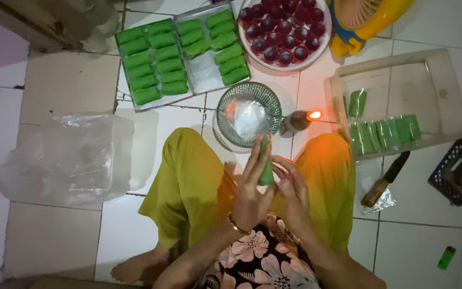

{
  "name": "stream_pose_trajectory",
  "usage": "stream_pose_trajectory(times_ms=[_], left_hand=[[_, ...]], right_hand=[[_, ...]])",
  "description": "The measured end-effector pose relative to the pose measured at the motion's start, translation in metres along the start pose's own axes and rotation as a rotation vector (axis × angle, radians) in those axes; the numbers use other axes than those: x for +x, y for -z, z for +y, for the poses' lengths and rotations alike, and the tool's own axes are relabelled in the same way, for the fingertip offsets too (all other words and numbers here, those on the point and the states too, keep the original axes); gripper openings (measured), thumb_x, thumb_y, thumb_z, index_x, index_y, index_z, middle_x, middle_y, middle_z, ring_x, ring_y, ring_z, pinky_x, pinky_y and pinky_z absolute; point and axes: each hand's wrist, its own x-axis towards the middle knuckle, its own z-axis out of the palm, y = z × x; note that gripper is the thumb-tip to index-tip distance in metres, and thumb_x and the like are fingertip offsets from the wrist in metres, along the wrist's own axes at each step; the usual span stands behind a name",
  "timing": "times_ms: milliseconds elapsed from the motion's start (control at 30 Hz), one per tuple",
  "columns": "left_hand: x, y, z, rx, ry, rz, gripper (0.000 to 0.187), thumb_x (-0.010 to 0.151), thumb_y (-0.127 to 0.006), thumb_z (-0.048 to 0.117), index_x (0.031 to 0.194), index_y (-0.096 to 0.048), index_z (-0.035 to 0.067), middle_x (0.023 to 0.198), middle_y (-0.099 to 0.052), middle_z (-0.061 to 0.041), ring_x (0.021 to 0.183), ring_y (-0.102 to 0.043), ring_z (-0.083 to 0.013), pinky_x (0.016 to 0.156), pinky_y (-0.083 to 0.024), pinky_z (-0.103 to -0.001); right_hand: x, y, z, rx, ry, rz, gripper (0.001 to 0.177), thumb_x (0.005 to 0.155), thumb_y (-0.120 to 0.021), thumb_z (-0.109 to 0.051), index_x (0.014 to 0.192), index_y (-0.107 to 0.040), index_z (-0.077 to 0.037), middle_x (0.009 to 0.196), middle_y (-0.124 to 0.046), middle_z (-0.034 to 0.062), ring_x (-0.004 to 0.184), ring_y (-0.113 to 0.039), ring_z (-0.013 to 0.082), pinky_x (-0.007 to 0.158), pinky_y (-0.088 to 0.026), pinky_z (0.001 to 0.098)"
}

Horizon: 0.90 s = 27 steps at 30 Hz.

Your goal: The person sits on the floor and wraps small green rectangular candies in clear plastic wrappers. They use a lit candle to heat and seal the edges of the wrappers, then place the finished candies into a tray. The person repeats this process for multiple candies.

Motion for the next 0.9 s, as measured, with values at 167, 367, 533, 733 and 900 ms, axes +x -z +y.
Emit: stream_pose_trajectory(times_ms=[167, 367, 533, 733, 900], left_hand=[[-0.006, -0.032, 0.004, 0.137, -0.154, -0.039, 0.091, 0.106, -0.066, -0.002, 0.181, -0.015, 0.002, 0.189, 0.005, -0.032, 0.175, 0.004, -0.0581, 0.143, -0.016, -0.067], [-0.014, -0.039, 0.008, 0.065, -0.134, -0.144, 0.104, 0.091, -0.055, -0.015, 0.182, -0.007, 0.002, 0.188, 0.009, -0.034, 0.175, 0.010, -0.0604, 0.142, -0.014, -0.070], [-0.016, -0.043, 0.003, -0.011, -0.157, -0.144, 0.106, 0.089, -0.056, -0.015, 0.182, -0.009, 0.004, 0.189, 0.009, -0.031, 0.176, 0.007, -0.0559, 0.144, -0.016, -0.067], [0.005, -0.025, -0.008, -0.245, 0.041, -0.039, 0.098, 0.098, -0.071, -0.005, 0.180, -0.020, 0.009, 0.191, -0.012, -0.018, 0.177, -0.019, -0.0375, 0.139, -0.031, -0.056], [0.039, 0.001, -0.004, -0.140, 0.334, -0.305, 0.077, 0.089, -0.092, 0.011, 0.159, -0.059, 0.019, 0.162, -0.058, -0.004, 0.137, -0.061, -0.0191, 0.097, -0.066, -0.037]], right_hand=[[-0.003, 0.012, -0.002, -0.075, -0.044, 0.031, 0.054, 0.110, -0.062, -0.018, 0.159, -0.054, 0.002, 0.148, -0.067, 0.0146, 0.123, -0.067, 0.0152, 0.100, -0.057, 0.0284], [0.000, 0.016, 0.000, 0.081, -0.131, 0.220, 0.047, 0.114, -0.059, -0.020, 0.153, -0.065, 0.005, 0.143, -0.072, 0.0127, 0.117, -0.068, 0.0121, 0.097, -0.059, 0.0268], [0.002, 0.039, 0.017, -0.002, -0.376, 0.364, 0.047, 0.123, -0.059, -0.022, 0.157, -0.074, 0.007, 0.104, -0.069, 0.0261, 0.081, -0.047, 0.0268, 0.068, -0.041, 0.0387], [0.009, 0.060, -0.004, 0.192, -0.221, 0.140, 0.041, 0.116, -0.056, -0.020, 0.143, -0.071, 0.007, 0.128, -0.077, 0.0122, 0.108, -0.075, 0.0164, 0.096, -0.064, 0.0338], [0.010, 0.078, -0.029, -0.024, -0.235, 0.022, 0.039, 0.114, -0.056, -0.019, 0.139, -0.073, 0.004, 0.129, -0.077, 0.0082, 0.112, -0.075, 0.0145, 0.099, -0.064, 0.0331]])
